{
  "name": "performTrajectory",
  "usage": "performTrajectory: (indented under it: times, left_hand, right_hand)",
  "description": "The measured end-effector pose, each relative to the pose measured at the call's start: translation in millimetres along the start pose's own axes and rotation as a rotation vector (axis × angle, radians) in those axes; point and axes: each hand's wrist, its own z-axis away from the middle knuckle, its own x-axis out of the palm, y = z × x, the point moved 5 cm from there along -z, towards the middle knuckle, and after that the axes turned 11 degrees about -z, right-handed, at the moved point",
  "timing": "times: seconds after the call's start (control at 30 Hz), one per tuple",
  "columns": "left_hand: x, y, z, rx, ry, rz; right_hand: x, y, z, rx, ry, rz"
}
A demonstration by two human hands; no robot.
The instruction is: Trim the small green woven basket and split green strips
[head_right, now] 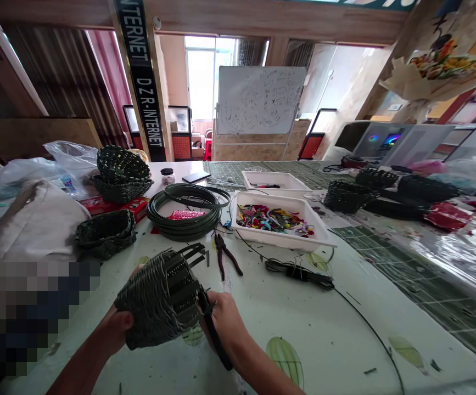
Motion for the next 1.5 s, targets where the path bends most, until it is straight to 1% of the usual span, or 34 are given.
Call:
performTrajectory:
  times: [0.07,0.13,0.27,0.4,0.5,0.67,0.8,0.9,1.0,1.13,1.33,1.5]
  left_hand:
    - [-8.6,-8.3,0.4,-0.07,0.031,0.042]
    - [-18.1,-16.9,-0.9,-0.113,0.041,0.086]
    - [-35.3,-28.6,-7.5,-0.131,0.029,0.149]
    - [-44.4,-31.5,-11.3,-0.138,0.01,0.152]
    - [-41.2,-26.4,-10.4,-0.13,-0.02,0.121]
    - [-17.4,-8.6,-6.8,-0.077,-0.111,0.069]
    - [-1.3,-0.5,-5.1,-0.097,-0.1,0.067]
    - [5.4,3.1,-3.9,-0.083,-0.113,0.074]
    - [6.3,4.1,-3.2,-0.08,-0.106,0.067]
    - [3.3,3.9,-4.2,-0.083,-0.104,0.046]
    - [-2.5,3.8,-7.3,-0.06,-0.132,0.021]
    - [-10.2,-2.0,-7.8,-0.092,-0.127,0.027]
  right_hand:
    - [0.4,-7.1,-1.2,-0.021,-0.006,0.1]
    - [0.1,-14.3,-1.6,-0.043,0.003,0.149]
    - [0.4,-24.7,-0.1,-0.061,0.005,0.286]
    - [-1.9,-26.6,2.3,0.009,-0.032,0.342]
    - [-5.7,-27.8,4.7,0.061,-0.078,0.37]
    - [-9.8,-35.2,9.7,0.087,-0.13,0.436]
    - [-7.9,-42.1,13.5,0.122,-0.151,0.42]
    - [-5.7,-50.0,16.4,0.092,-0.184,0.415]
    - [-3.9,-57.0,19.7,0.049,-0.25,0.394]
    - [-4.0,-54.4,21.5,0.077,-0.3,0.391]
    - [-1.7,-34.0,17.8,0.175,-0.263,0.371]
    - [1.1,-30.2,15.7,0.192,-0.171,0.261]
